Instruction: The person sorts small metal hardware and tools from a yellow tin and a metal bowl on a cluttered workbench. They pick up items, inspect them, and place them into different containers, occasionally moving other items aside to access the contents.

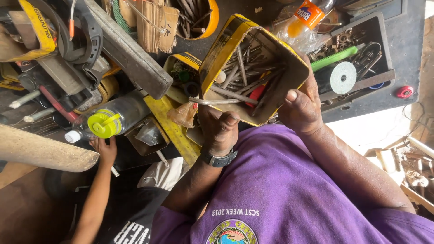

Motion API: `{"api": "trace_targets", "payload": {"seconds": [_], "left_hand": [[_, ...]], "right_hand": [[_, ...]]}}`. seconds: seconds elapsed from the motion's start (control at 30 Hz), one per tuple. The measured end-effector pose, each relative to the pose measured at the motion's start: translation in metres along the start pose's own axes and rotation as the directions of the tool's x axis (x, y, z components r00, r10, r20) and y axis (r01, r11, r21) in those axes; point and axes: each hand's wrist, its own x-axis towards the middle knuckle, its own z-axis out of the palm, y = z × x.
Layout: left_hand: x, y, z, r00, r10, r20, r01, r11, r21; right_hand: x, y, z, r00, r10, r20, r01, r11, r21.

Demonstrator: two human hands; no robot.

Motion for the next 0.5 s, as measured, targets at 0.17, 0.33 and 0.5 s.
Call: {"api": "trace_targets", "payload": {"seconds": [0.17, 0.33, 0.5], "left_hand": [[-0.002, 0.034, 0.018, 0.999, 0.000, 0.042, -0.011, 0.964, 0.267], [-0.002, 0.045, 0.027, 0.997, 0.014, 0.080, -0.053, 0.853, 0.519], [0.002, 0.053, 0.036, 0.999, 0.022, 0.049, -0.043, 0.871, 0.490]], "right_hand": [[0.003, -0.002, 0.001, 1.000, -0.020, 0.019, 0.020, 0.999, -0.026], [0.004, -0.020, 0.009, 0.996, -0.085, 0.013, 0.085, 0.945, -0.316], [0.007, -0.049, 0.024, 0.985, -0.167, 0.039, 0.153, 0.751, -0.643]]}}
